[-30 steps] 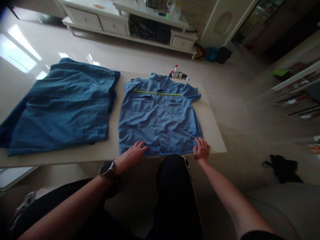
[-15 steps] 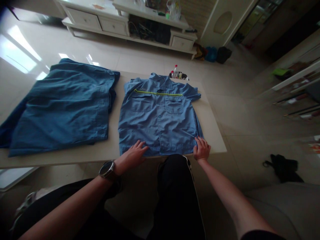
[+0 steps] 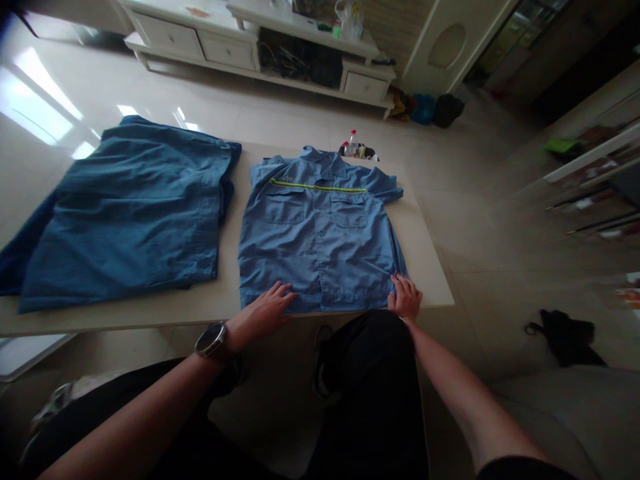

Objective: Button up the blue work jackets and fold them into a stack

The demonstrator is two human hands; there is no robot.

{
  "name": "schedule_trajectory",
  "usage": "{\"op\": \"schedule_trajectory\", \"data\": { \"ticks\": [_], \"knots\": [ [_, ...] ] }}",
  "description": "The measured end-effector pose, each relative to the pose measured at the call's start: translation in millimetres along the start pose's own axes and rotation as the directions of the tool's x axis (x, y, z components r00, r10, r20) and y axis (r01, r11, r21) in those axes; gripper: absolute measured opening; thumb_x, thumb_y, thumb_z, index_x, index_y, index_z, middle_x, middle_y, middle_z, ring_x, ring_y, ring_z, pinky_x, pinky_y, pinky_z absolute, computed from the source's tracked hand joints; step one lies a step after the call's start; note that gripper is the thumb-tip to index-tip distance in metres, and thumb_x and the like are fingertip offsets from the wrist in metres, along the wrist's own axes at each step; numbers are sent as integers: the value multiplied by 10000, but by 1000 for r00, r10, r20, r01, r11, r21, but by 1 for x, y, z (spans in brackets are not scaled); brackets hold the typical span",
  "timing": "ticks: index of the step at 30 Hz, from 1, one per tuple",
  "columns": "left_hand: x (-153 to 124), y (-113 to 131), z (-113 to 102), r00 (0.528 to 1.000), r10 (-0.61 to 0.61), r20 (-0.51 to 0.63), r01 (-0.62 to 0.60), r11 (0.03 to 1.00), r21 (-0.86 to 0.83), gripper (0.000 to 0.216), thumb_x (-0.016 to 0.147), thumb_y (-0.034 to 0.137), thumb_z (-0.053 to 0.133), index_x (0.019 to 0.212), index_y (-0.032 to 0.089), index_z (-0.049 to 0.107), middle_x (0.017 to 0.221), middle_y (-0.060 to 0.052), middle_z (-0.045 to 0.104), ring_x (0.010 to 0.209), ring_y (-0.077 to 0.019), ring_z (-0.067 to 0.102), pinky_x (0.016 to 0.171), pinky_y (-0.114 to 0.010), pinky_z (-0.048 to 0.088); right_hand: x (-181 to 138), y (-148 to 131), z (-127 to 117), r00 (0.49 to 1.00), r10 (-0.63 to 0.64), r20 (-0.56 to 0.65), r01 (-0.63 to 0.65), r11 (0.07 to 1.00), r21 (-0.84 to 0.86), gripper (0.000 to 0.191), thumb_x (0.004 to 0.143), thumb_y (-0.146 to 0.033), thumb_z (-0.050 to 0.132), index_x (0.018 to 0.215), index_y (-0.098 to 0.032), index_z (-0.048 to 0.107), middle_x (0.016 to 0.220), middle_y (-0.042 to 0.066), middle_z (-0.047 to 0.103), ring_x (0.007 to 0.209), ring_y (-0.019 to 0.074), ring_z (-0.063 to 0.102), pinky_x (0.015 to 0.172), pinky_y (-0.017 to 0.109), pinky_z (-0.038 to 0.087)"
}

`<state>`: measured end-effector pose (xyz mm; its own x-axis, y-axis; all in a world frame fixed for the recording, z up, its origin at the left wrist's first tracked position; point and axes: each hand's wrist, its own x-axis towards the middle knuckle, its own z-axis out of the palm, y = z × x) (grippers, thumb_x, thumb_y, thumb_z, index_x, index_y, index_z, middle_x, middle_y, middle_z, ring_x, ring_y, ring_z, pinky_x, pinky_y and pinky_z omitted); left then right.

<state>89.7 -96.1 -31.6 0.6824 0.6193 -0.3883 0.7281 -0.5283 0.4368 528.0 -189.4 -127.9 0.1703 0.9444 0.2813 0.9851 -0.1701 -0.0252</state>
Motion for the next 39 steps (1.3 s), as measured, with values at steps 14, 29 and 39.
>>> {"op": "schedule_trajectory", "data": {
  "ticks": [14, 29, 39],
  "knots": [
    [2, -3, -1, 1000, 12, 13, -12, 1000, -20, 488, 905, 210, 623, 1387, 177, 553, 1607, -179, 412, 1541, -404, 304, 1172, -589, 443, 0, 3, -1, 999, -39, 28, 40, 998, -55, 541, 872, -291, 478, 1381, -187, 628, 1405, 127, 639, 1278, 321, 522, 988, 435, 378],
    [0, -3, -3, 1000, 2, 27, -2, 1000, -12, 475, 920, 234, 611, 1387, 179, 548, 1610, -164, 411, 1544, -390, 301, 1183, -558, 439, 0, 7, 2, 999, -33, 24, 34, 999, -27, 533, 869, -320, 468, 1358, -191, 637, 1391, 131, 645, 1256, 320, 525, 961, 433, 366],
    [2, -6, 2, 1000, 12, 7, -12, 1000, -14, 485, 902, 216, 621, 1383, 182, 564, 1604, -178, 416, 1537, -414, 307, 1170, -590, 445, 0, 3, -1, 999, -29, 27, 29, 999, -25, 532, 875, -311, 473, 1368, -190, 633, 1399, 130, 637, 1267, 328, 515, 971, 437, 369]
  ]
}}
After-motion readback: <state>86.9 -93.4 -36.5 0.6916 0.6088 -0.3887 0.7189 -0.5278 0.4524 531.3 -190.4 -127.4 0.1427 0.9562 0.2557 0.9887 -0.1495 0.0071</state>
